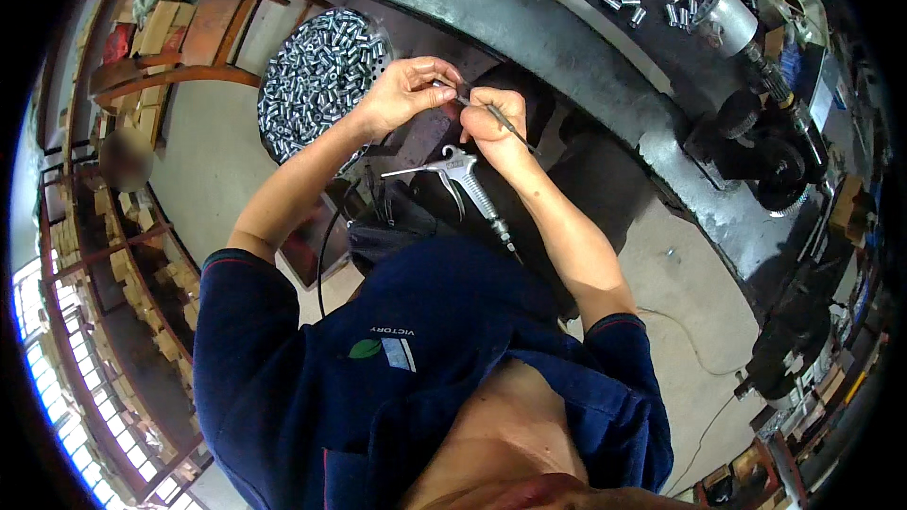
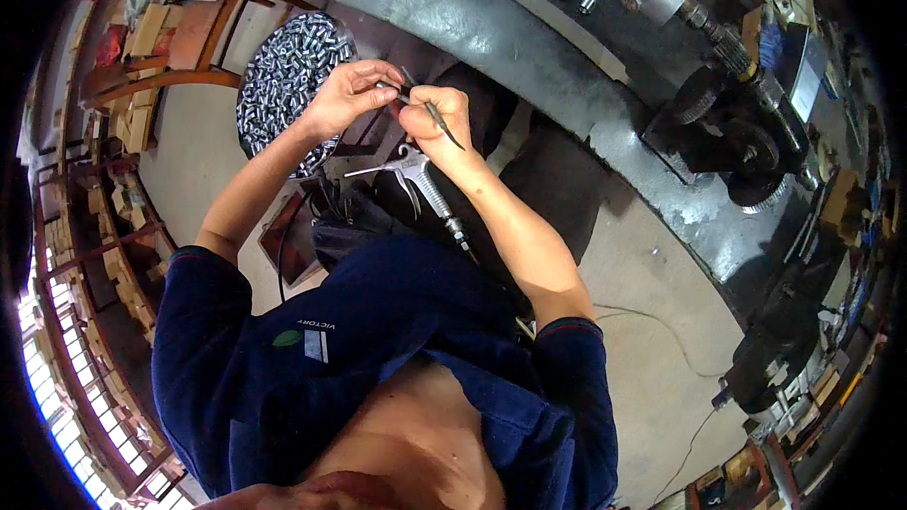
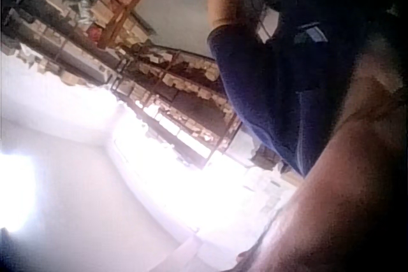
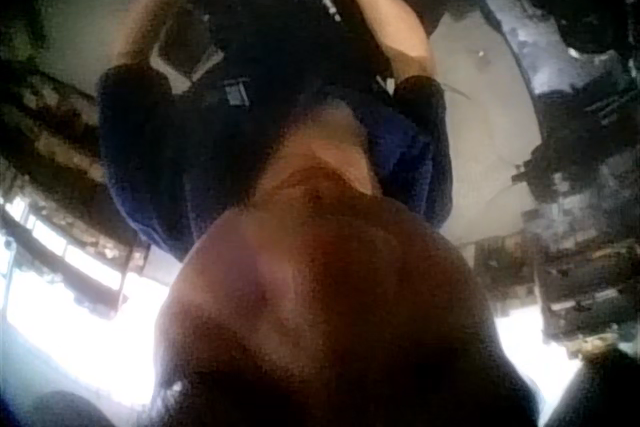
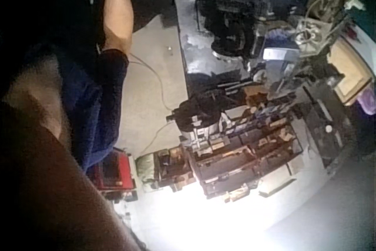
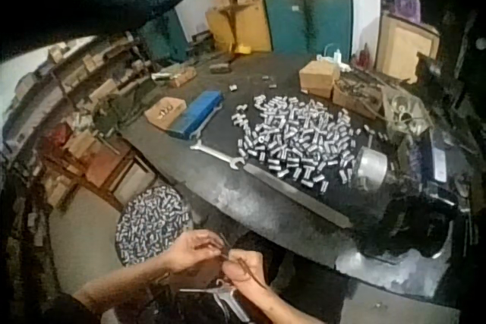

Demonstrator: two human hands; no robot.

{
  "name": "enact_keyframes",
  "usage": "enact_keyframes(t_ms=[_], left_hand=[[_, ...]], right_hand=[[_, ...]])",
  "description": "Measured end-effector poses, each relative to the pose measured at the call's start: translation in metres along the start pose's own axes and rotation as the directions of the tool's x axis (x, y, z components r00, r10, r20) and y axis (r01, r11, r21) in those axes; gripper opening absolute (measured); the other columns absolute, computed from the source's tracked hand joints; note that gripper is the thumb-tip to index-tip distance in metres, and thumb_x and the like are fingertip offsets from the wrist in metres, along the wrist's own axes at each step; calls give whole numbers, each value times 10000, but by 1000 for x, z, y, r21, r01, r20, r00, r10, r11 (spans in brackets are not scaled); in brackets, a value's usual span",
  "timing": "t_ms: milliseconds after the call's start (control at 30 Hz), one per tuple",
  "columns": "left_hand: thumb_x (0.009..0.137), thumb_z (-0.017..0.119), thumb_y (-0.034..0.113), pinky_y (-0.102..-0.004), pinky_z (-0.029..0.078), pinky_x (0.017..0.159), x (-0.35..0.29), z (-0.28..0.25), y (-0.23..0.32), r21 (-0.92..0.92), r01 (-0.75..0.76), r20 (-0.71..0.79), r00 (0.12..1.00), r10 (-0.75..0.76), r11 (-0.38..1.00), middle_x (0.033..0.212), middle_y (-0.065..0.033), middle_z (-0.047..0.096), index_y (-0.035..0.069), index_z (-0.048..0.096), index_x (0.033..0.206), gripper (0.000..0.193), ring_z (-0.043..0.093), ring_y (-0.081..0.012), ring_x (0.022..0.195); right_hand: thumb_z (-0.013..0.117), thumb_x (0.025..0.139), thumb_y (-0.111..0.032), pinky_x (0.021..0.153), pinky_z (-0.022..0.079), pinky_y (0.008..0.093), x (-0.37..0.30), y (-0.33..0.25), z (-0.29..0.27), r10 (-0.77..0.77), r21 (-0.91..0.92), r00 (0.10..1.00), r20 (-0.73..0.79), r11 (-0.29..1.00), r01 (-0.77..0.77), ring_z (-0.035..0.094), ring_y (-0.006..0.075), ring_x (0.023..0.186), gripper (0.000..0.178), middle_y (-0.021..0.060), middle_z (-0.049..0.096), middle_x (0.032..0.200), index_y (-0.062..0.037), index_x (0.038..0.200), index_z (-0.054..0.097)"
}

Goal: The person repeatedly picks up small cylindrical metal parts from a pile on a workbench. They use a thin metal tool to scrape the surface of each part individually. After cleaning, the person places the part into a separate container.

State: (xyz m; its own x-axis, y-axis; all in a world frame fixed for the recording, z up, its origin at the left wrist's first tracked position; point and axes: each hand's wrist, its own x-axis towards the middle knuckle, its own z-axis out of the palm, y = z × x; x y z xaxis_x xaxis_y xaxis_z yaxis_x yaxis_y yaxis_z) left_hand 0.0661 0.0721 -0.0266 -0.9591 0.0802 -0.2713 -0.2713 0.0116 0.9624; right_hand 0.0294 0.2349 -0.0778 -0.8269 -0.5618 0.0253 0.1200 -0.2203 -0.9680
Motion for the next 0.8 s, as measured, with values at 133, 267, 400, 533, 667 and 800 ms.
enact_keyframes(t_ms=[133, 267, 400, 533, 667, 800], left_hand=[[841, 614, 114, -268, 498, 703, 1, -1, 0, -39, 32, 43, 999, -31, 999, 837, -89, 630, -36, 564, 1011, 232, 622, -151, 710], [833, 604, 101, -262, 495, 608, 3, -12, 2, 45, 13, 27, 1000, -15, 999, 766, -74, 636, -38, 590, 976, 200, 615, -138, 642], [746, 619, 49, -244, 457, 526, 9, -32, 7, 561, -38, -204, 962, 183, 827, 672, -41, 589, -31, 622, 907, 180, 544, -84, 582], [628, 632, 41, -272, 428, 506, 10, -49, -8, 856, -105, -127, 906, 404, 506, 654, -88, 565, -7, 646, 865, 243, 520, -133, 529], [578, 633, 65, -305, 425, 503, 10, -44, -11, 898, -105, -86, 910, 405, 427, 628, -85, 531, 25, 648, 829, 254, 517, -191, 512], [562, 631, 65, -338, 427, 502, 14, -34, -5, 907, -184, -7, 892, 452, 379, 619, -90, 506, 37, 641, 815, 255, 524, -231, 520]], right_hand=[[500, 694, -29, 392, 362, 222, 0, -3, -2, 12, 149, 1000, 12, 989, -14, 470, 58, 427, 208, -1, 455, 469, -34, 496, 437], [488, 689, -48, 405, 370, 222, -3, -12, -5, 33, 156, 999, 37, 987, -39, 477, 75, 431, 202, 10, 465, 476, -39, 495, 436], [413, 670, 42, 426, 421, 274, -10, -28, -6, -23, 171, 996, 82, 985, 8, 521, 148, 447, 194, 48, 419, 510, -25, 505, 336], [482, 610, 9, 411, 376, 240, -14, -25, -2, -127, 149, 978, 169, 984, 102, 505, 82, 448, 190, 24, 423, 456, -23, 491, 336], [482, 606, -1, 418, 369, 235, -16, -30, 2, -43, 149, 985, 166, 989, 18, 505, 91, 441, 167, 33, 449, 452, -14, 486, 367], [467, 630, -17, 421, 363, 228, -13, -33, 1, 32, 165, 985, 169, 984, -61, 510, 104, 443, 160, 50, 477, 459, -12, 484, 404]])
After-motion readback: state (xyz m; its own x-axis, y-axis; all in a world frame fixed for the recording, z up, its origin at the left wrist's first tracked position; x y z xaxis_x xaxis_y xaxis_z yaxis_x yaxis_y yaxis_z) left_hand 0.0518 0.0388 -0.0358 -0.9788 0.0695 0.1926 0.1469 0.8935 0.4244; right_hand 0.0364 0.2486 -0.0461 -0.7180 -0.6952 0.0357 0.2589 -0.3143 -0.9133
